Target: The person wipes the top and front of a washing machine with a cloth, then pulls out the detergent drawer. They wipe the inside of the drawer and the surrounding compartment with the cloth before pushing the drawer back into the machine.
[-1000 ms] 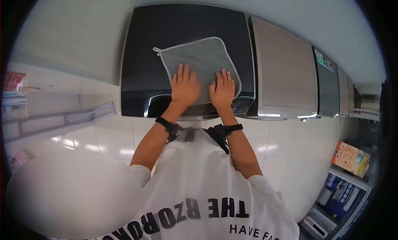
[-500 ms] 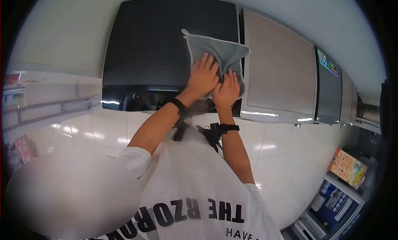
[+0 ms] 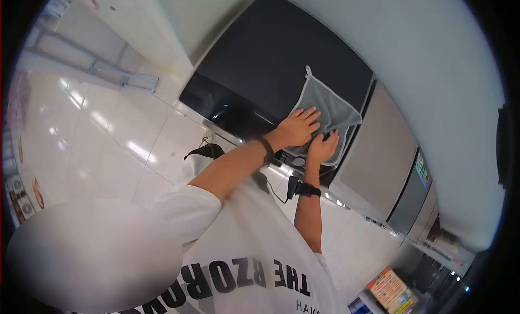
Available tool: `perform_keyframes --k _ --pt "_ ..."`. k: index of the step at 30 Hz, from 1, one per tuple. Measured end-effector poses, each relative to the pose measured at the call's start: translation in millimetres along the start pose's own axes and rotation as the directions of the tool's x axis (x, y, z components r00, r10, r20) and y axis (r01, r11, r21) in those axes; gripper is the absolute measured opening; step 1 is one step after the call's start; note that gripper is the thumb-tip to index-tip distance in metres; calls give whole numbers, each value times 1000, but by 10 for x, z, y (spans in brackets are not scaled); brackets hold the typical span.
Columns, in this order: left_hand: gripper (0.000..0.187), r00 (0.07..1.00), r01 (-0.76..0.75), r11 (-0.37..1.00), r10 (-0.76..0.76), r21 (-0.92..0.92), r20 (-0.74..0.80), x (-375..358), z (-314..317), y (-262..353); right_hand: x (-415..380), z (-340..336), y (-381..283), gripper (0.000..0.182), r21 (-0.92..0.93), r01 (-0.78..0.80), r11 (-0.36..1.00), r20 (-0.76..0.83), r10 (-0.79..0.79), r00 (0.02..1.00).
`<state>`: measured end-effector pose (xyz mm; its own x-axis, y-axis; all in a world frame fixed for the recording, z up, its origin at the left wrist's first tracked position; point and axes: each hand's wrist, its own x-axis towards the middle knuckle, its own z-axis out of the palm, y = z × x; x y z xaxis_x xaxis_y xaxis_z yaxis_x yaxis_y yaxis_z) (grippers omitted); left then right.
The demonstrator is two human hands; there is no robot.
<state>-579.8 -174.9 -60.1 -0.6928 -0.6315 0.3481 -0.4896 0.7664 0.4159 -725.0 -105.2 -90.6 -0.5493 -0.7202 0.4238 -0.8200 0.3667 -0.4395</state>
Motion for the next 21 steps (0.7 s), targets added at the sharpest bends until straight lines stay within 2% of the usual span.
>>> perform_keyframes --k 2,5,9,12,13,16,17,18,20,21 --pt "41 1000 -4 1000 4 -8 -15 -217 -174 -253 -102 138 -290 43 17 71 997 39 -72 997" --pt "42 986 158 987 -156 29 -62 -413 -508 -762 -228 423 -877 41 57 210 976 104 -215 971" --pt "44 913 363 929 -340 70 -224 -779 -960 -1433 -396 642 -1786 39 175 340 924 218 -374 901" --pt "43 905 372 924 -340 90 -257 -1220 -1326 -1757 -505 775 -2198 39 300 447 843 266 -524 809" --pt "44 913 359 929 -331 85 -239 -1419 -1465 -1886 -548 805 -2343 38 318 484 815 256 -566 784" --pt "44 866 485 870 -492 -86 -88 -1972 -1855 -2008 -636 894 -2638 37 348 565 748 250 -655 714" --pt "46 754 624 738 -655 -257 -54 -2093 -1961 -1964 -642 891 -2729 35 358 576 735 247 -670 700" --pt "47 685 705 637 -726 -311 66 -2210 -2018 -2015 -683 888 -2823 34 360 572 737 237 -665 708" --pt "50 514 842 393 -794 -370 326 -2304 -2004 -2101 -703 889 -2857 33 354 560 749 229 -651 724" --pt "54 491 847 364 -814 -387 309 -2290 -1982 -2123 -702 880 -2874 32 356 558 750 234 -650 723"
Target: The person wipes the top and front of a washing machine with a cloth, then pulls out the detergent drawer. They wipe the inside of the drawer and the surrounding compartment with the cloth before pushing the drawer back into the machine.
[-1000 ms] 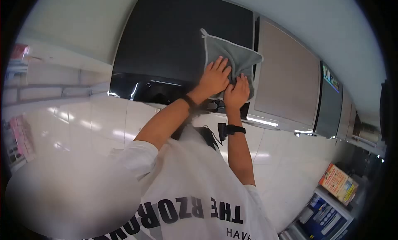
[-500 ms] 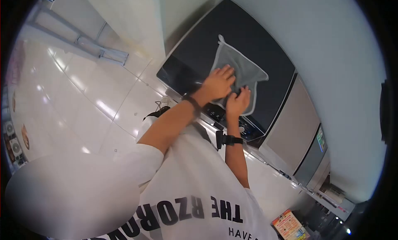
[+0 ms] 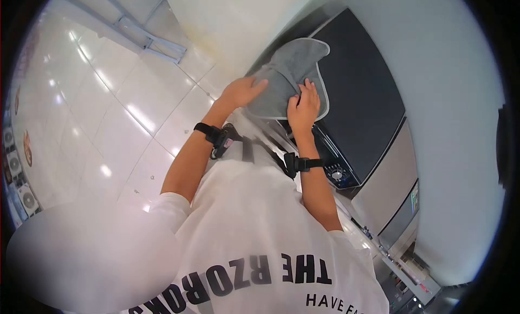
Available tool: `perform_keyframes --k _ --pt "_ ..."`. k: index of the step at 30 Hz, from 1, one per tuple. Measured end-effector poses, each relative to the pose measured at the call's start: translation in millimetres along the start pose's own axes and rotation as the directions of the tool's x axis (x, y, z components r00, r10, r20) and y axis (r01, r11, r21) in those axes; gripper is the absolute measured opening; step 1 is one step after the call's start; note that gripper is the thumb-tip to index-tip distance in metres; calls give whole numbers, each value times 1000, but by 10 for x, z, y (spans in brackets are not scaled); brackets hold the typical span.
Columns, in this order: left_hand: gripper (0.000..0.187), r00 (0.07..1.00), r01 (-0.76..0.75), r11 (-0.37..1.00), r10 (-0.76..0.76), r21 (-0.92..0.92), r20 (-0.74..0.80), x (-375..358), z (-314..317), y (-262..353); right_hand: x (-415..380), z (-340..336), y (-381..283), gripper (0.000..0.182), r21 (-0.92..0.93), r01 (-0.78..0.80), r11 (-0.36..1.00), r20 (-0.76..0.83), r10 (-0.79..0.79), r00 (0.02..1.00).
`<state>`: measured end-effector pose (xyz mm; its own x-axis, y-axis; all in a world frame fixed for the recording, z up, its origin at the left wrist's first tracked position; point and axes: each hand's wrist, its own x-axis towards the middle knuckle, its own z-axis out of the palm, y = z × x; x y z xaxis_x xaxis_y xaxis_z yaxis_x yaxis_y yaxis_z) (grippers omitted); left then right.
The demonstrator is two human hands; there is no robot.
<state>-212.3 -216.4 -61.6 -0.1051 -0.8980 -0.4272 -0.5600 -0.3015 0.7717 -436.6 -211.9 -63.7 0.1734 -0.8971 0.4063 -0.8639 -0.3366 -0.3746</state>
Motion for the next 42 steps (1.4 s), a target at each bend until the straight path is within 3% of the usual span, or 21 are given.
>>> perform_keyframes --k 3,7,10,13,15,17,18,19,20,21,22,24,25,27,28,30,32,35,36,39,42 --pt "52 934 -149 986 165 72 -318 147 276 83 -67 -64 70 32 37 -22 999 14 21 1000" --pt "48 879 -56 995 86 77 -469 116 531 416 -296 -297 265 31 -5 -103 995 -13 103 995" --pt "51 862 -50 987 121 155 -493 -21 550 765 -583 -563 547 31 19 -158 987 -46 159 986" --pt "51 672 -468 875 441 121 -595 25 738 897 -932 -885 810 31 -30 -315 949 -104 311 945" --pt "44 630 -519 847 470 115 -618 32 845 961 -1218 -1063 1065 31 -8 -392 920 -152 386 910" --pt "36 884 -354 820 135 -450 -448 -65 895 1050 -1436 -1187 1321 30 18 -446 895 -203 440 875" --pt "33 966 -207 638 13 -742 -258 -128 963 1109 -1460 -1281 1390 29 46 -471 881 -216 469 856" --pt "30 998 4 389 -64 -921 -23 -210 1010 1081 -1505 -1306 1433 29 68 -492 868 -212 494 843" --pt "28 971 230 97 -85 -968 222 -288 1013 1065 -1494 -1327 1454 29 93 -506 858 -203 514 834" --pt "25 924 340 132 137 -931 357 -310 1205 966 -1502 -1365 1567 29 129 -509 851 -206 525 826" --pt "29 889 433 208 62 -877 454 -468 1393 999 -1552 -1335 1663 28 150 -470 870 -230 493 839" --pt "33 792 540 377 75 -752 606 -568 1776 765 -1539 -1370 1641 27 206 -459 864 -242 500 832" --pt "32 632 653 520 26 -550 775 -609 1840 735 -1530 -1395 1655 26 230 -449 863 -241 498 833" --pt "34 648 336 882 40 -332 760 -770 2036 446 -1563 -1359 1706 24 186 -405 895 -275 444 853" --pt "35 648 124 978 48 -168 760 -790 2136 203 -1584 -1356 1716 24 170 -393 904 -284 426 859" --pt "38 681 -210 963 19 170 732 -900 2115 135 -1574 -1407 1642 22 136 -381 914 -295 405 865" --pt "42 751 -390 790 -23 472 660 -991 2152 117 -1613 -1404 1698 22 147 -364 920 -303 392 869" --pt "46 852 -281 605 -200 745 484 -1157 2210 241 -1658 -1440 1811 21 128 -330 935 -317 354 880" --pt "49 877 -146 586 -296 797 378 -1165 2233 299 -1656 -1456 1823 21 125 -322 939 -317 345 883" --pt "53 862 -74 698 -315 712 397 -1207 2185 470 -1661 -1488 1820 21 105 -320 942 -318 337 886" --pt "55 817 -20 671 -416 741 399 -1128 2236 219 -1651 -1498 1816 21 90 -326 941 -312 338 888"
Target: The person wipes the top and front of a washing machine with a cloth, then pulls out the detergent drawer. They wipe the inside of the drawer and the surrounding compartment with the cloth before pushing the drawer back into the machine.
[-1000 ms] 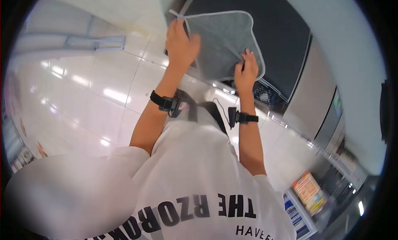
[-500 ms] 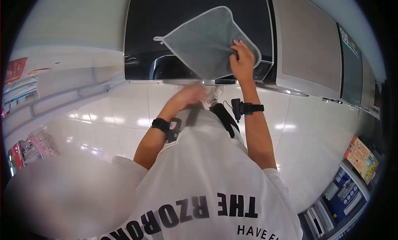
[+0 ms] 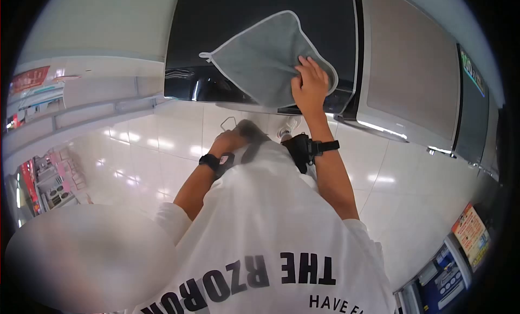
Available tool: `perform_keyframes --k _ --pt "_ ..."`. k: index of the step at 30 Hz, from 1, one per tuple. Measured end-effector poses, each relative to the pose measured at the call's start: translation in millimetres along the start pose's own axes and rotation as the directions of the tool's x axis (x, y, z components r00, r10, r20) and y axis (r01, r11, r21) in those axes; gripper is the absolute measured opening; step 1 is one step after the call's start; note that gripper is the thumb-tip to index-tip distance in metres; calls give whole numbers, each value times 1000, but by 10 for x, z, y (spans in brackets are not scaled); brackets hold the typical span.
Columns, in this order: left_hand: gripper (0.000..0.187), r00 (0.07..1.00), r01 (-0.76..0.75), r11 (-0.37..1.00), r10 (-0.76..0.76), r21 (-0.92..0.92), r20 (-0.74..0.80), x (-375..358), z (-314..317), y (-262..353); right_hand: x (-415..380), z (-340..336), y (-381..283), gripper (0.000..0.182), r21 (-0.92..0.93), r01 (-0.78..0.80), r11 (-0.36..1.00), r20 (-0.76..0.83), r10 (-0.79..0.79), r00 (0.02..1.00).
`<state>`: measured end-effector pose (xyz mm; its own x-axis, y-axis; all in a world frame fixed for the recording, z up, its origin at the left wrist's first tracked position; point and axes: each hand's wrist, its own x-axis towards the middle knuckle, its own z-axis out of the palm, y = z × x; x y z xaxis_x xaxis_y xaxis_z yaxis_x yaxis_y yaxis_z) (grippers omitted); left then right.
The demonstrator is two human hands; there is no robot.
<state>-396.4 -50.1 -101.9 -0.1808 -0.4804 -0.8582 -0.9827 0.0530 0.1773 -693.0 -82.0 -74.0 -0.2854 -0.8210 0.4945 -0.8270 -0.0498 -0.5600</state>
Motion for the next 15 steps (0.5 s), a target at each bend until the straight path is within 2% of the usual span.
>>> perform_keyframes --k 2,5,8,9,11,12,15 --pt "57 998 -27 998 30 -63 48 -186 -218 95 13 26 -19 20 -11 -10 1000 -9 10 1000" --pt "57 925 -372 887 378 272 31 153 92 -443 15 54 -41 18 -38 -39 999 -27 38 999" --pt "67 986 -162 987 162 1 -32 315 125 -668 31 178 -68 17 -107 -66 992 -69 58 996" --pt "72 999 -13 998 11 -62 -41 319 109 -645 56 205 -84 17 -102 -80 992 -69 73 995" --pt "81 960 269 945 -278 -187 -28 270 -31 -520 109 243 -150 17 -100 -107 989 -75 100 992" --pt "97 951 305 931 -310 -201 5 210 -126 -486 129 284 -198 18 -97 -83 992 -70 76 995" --pt "100 964 264 941 -266 -211 21 351 -5 -677 175 477 -280 19 -91 -32 995 -45 28 999"
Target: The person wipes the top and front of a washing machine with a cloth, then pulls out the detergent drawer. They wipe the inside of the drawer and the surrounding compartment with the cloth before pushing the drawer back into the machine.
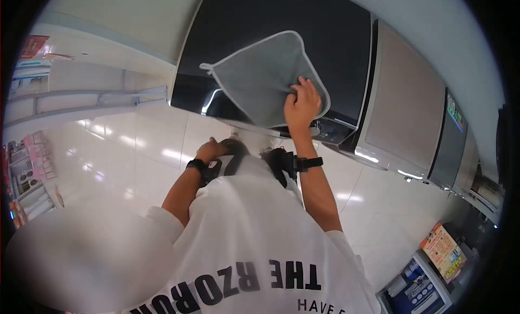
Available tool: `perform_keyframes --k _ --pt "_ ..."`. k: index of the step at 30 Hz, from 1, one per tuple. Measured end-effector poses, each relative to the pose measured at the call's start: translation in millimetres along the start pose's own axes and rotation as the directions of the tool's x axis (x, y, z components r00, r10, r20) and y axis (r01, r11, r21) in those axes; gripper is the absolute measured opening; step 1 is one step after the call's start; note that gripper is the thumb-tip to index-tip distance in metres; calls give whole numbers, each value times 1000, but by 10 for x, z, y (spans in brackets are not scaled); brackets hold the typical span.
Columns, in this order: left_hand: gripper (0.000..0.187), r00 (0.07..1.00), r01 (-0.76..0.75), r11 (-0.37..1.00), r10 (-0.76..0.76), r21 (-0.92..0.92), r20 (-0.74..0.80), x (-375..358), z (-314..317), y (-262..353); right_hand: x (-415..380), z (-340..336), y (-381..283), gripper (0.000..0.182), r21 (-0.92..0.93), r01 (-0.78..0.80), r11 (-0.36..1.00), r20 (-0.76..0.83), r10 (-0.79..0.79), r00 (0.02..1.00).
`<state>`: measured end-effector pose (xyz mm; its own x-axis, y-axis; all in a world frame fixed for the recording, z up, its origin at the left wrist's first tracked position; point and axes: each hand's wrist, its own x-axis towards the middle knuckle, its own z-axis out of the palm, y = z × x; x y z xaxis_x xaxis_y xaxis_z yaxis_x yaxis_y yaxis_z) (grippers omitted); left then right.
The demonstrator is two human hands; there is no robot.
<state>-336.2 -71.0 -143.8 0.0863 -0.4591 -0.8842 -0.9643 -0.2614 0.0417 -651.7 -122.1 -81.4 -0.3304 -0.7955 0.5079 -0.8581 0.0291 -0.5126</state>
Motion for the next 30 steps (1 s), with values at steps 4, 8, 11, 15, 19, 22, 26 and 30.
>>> perform_keyframes --k 4,8,11,15,19,22,26,30 --pt "101 995 25 999 -27 24 94 -93 -244 -4 48 247 -307 20 25 13 1000 86 -15 996" --pt "96 994 39 996 -47 85 94 251 -299 -357 125 527 -732 19 46 55 997 123 -60 991" --pt "86 991 0 999 -7 51 133 -33 -655 -383 127 673 -963 18 77 93 993 152 -104 983" --pt "91 990 -70 997 67 17 122 194 -740 -800 167 939 -1274 20 102 139 985 193 -157 969" --pt "83 995 -47 997 52 -55 87 59 -870 -913 156 1025 -1417 20 93 133 987 218 -151 964" --pt "85 990 -76 997 75 -2 119 169 -883 -813 155 999 -1407 20 123 139 983 228 -164 960" --pt "85 965 -187 978 165 94 202 -22 -1163 -314 104 805 -1344 21 131 84 988 239 -114 964" --pt "76 930 -340 927 307 158 201 100 -1111 -3 -26 531 -1039 24 69 20 997 202 -34 979"
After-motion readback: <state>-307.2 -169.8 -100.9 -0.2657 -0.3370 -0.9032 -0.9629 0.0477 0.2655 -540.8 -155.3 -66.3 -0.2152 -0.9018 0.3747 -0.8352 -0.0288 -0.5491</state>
